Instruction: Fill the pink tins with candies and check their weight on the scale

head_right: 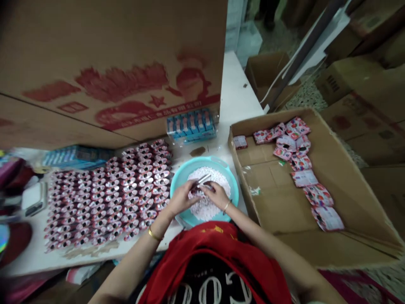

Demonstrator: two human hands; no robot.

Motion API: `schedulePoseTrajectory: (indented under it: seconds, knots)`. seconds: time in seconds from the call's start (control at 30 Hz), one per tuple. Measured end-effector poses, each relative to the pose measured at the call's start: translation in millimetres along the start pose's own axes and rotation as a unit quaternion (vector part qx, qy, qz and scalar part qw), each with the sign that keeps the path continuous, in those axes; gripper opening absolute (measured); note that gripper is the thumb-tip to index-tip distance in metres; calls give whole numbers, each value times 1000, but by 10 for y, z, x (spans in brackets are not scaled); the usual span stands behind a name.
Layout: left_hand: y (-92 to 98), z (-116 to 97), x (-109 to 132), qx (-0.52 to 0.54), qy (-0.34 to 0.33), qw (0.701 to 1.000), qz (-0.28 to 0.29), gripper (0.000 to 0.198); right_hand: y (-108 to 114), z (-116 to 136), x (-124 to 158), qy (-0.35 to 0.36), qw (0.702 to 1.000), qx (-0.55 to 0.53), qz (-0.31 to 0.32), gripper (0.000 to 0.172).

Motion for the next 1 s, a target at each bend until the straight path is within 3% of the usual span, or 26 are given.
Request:
schedulePoseTrajectory:
  seconds: [0.17, 0.3, 0.37, 0.47, 0.6, 0.67, 0.73, 0.8, 0.9, 1.0]
  knots:
    - [416, -76, -397, -53, -60, 995, 52, 21, -31, 189, -177, -6, 989, -149, 13, 49]
    - [821, 185, -721, -121, -66, 990, 32, 28, 354, 539, -230, 42, 994, -77, -64, 48]
    - [1009, 463, -852, -169, -51, 984, -4, 36, 725, 700, -182, 85, 988, -11, -127, 34]
    - [1227, 974, -952, -222, -28, 973, -52, 41, 1552, 697, 15, 106, 951, 85, -279, 28]
    - [1306, 1676, -954, -266, 33, 961, -68, 44, 2742, 277, 260, 9, 865, 238, -441, 38]
    - [1259, 1949, -943, -266, 75, 960, -53, 44, 3190, 72, 276, -59, 818, 328, -469, 50]
    - [1220, 2087, -919, -251, 109, 960, -54, 43, 3470, -51, 199, -106, 785, 401, -461, 67]
    - [1225, 2058, -862, -236, 131, 959, -88, 42, 3586, -99, 47, -133, 767, 456, -431, 78]
    - [1194, 1732, -709, -218, 125, 956, -153, 46, 3531, -132, -258, -167, 764, 503, -369, 76]
    - [857, 1235, -558, -170, 52, 976, -127, 43, 3283, -209, -558, -193, 784, 509, -298, 61]
Point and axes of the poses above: each hand's wrist, its own x-axis away from the middle knuckle, its own y-axis out of the back of the hand, z = x × y, the point moved 9 cm from there along -x, towards the middle knuckle, and after that the axes turned 8 degrees about z, right-handed, at the moved point
